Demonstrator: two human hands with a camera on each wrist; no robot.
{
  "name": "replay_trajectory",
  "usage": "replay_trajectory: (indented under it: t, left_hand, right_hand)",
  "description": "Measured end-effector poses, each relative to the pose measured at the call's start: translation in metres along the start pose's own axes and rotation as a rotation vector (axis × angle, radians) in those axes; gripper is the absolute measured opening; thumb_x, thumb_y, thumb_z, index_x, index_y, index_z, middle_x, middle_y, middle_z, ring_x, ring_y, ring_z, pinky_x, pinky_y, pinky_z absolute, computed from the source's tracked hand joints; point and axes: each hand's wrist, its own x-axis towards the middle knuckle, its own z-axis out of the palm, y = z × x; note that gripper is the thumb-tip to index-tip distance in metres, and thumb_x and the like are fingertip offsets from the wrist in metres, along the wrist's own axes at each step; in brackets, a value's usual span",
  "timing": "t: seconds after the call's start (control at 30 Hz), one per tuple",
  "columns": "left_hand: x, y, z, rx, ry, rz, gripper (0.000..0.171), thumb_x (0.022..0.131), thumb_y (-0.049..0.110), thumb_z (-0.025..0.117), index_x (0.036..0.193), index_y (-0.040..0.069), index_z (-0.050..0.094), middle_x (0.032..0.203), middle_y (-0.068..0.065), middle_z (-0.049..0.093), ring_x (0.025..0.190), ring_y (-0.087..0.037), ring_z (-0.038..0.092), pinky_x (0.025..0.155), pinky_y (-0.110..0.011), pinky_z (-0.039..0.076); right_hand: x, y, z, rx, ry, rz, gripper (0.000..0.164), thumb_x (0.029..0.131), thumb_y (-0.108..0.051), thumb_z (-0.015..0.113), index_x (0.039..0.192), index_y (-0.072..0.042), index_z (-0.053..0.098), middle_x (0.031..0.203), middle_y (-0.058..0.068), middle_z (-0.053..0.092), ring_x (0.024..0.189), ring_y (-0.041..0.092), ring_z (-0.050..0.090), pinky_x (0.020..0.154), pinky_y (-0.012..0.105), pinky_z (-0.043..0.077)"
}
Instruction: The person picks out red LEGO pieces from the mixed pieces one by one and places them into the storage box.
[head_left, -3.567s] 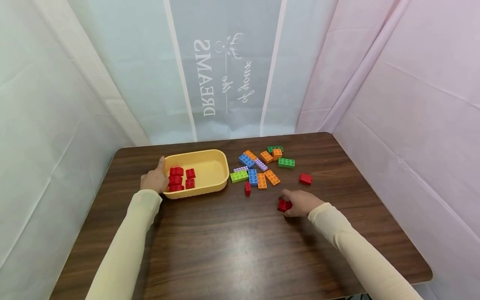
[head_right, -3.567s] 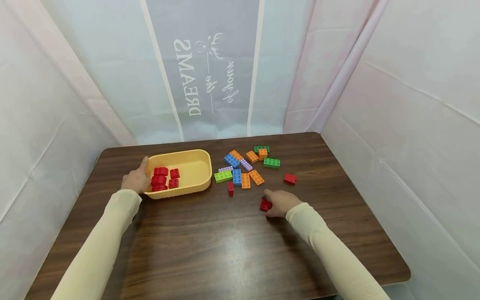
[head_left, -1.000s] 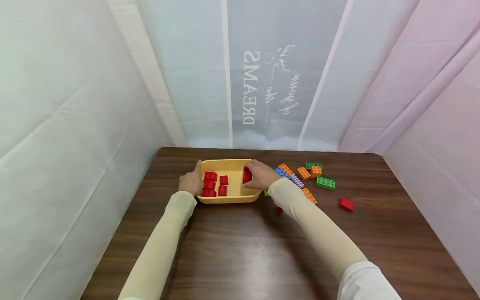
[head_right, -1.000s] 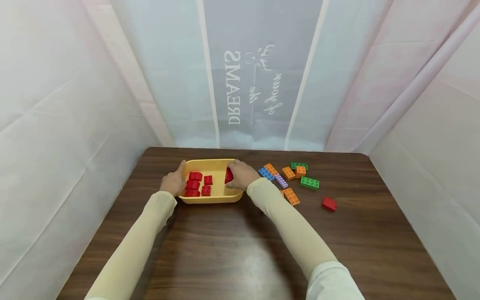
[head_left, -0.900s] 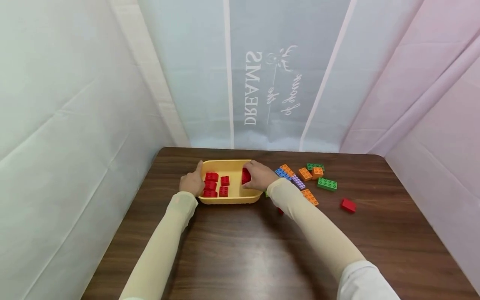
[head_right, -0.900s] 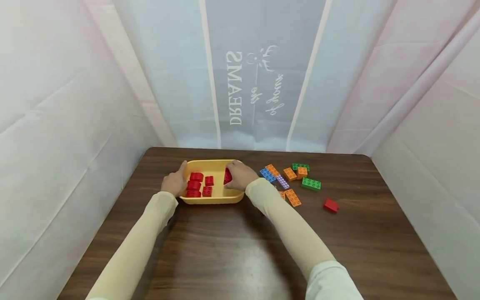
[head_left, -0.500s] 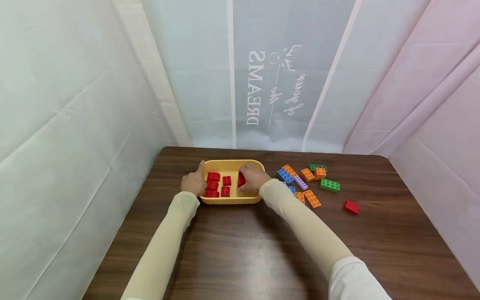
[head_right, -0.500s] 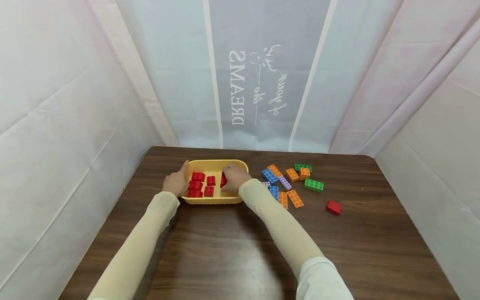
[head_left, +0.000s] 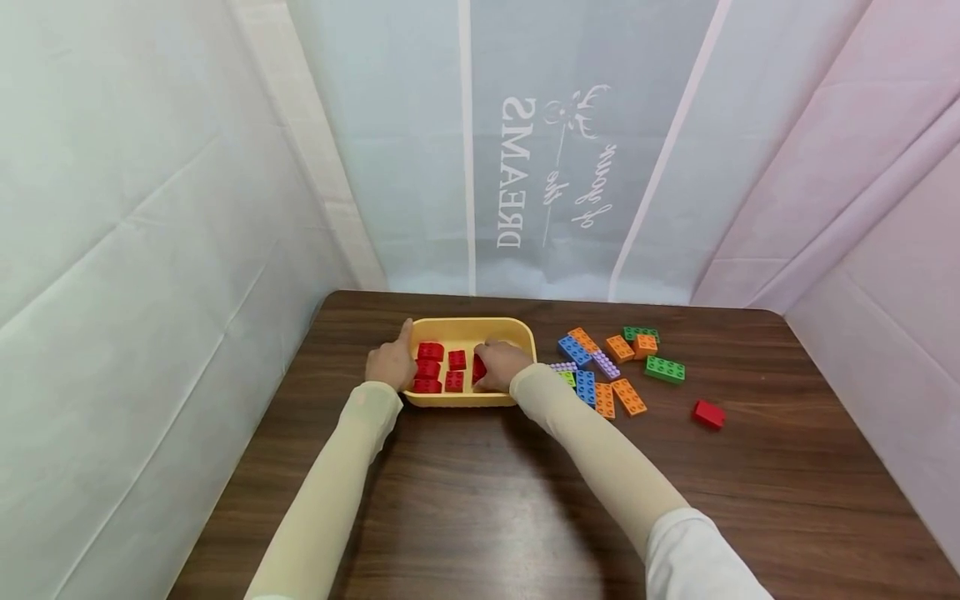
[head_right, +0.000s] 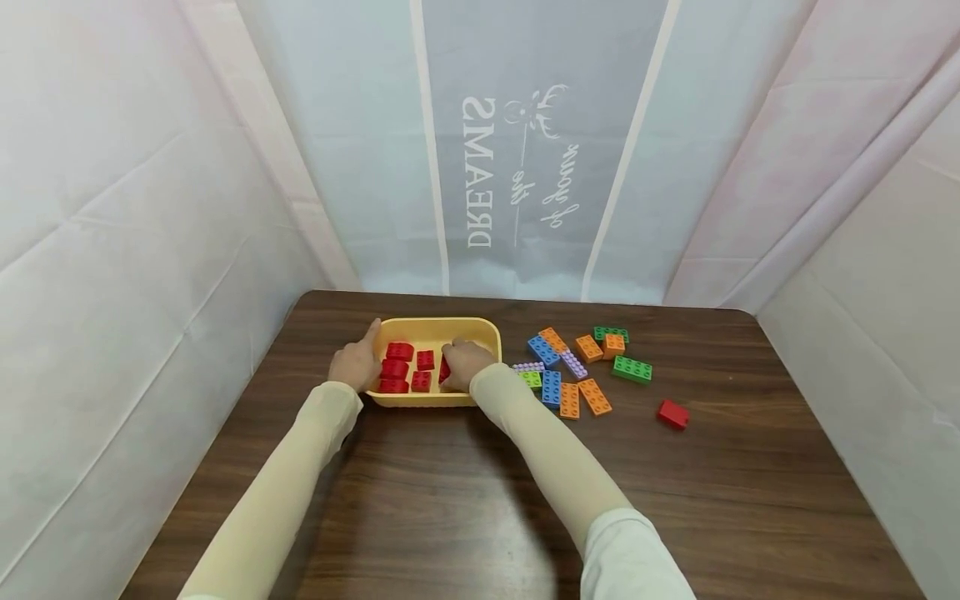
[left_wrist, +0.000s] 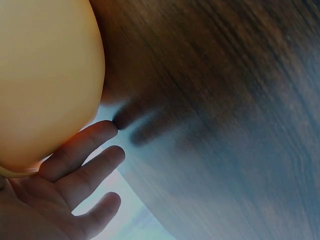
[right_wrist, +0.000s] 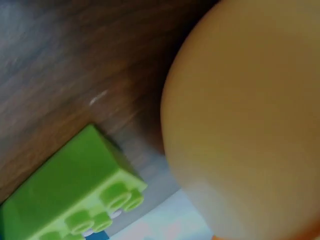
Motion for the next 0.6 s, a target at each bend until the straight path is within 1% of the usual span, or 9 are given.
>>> replay_trajectory:
  t: [0.1, 0.27, 0.43, 0.6]
  left_hand:
    - [-0.001, 0.0, -0.002, -0.004, 0.0, -0.004, 0.078, 0.096, 0.012, 0.055, 0.163, 0.014, 0.016, 0.065, -0.009, 0.059, 0.062, -0.03, 0.058, 0.089, -0.053, 0.048]
    - [-0.003, 0.003, -0.004, -0.002, 0.008, -0.001, 0.078, 0.095, 0.011, 0.056, 0.163, 0.013, 0.016, 0.068, -0.01, 0.061, 0.063, -0.031, 0.059, 0.092, -0.055, 0.046]
    - [-0.002, 0.003, -0.003, -0.005, 0.003, 0.002, 0.078, 0.095, 0.011, 0.056, 0.163, 0.013, 0.017, 0.069, -0.01, 0.062, 0.062, -0.03, 0.059, 0.092, -0.055, 0.046]
    - [-0.001, -0.001, -0.002, -0.01, -0.012, -0.004, 0.079, 0.095, 0.011, 0.055, 0.163, 0.013, 0.015, 0.066, -0.009, 0.06, 0.06, -0.029, 0.058, 0.091, -0.055, 0.047]
  right_hand:
    - [0.002, -0.003, 0.002, -0.016, -0.011, 0.014, 0.072, 0.084, -0.049, 0.08, 0.139, -0.009, 0.057, 0.126, 0.008, 0.058, 0.111, 0.023, 0.06, 0.097, 0.036, 0.048]
    - [-0.001, -0.003, -0.001, 0.002, -0.02, 0.023, 0.077, 0.085, -0.046, 0.079, 0.147, -0.01, 0.051, 0.137, 0.013, 0.055, 0.12, 0.027, 0.057, 0.102, 0.04, 0.046]
    - [-0.004, -0.001, -0.002, 0.061, -0.017, 0.014, 0.085, 0.086, -0.041, 0.08, 0.156, -0.015, 0.04, 0.147, 0.018, 0.048, 0.13, 0.033, 0.051, 0.106, 0.043, 0.043]
    - [-0.009, -0.001, -0.009, 0.132, 0.003, 0.01, 0.086, 0.086, -0.044, 0.079, 0.157, -0.018, 0.038, 0.148, 0.016, 0.047, 0.133, 0.03, 0.049, 0.108, 0.044, 0.04]
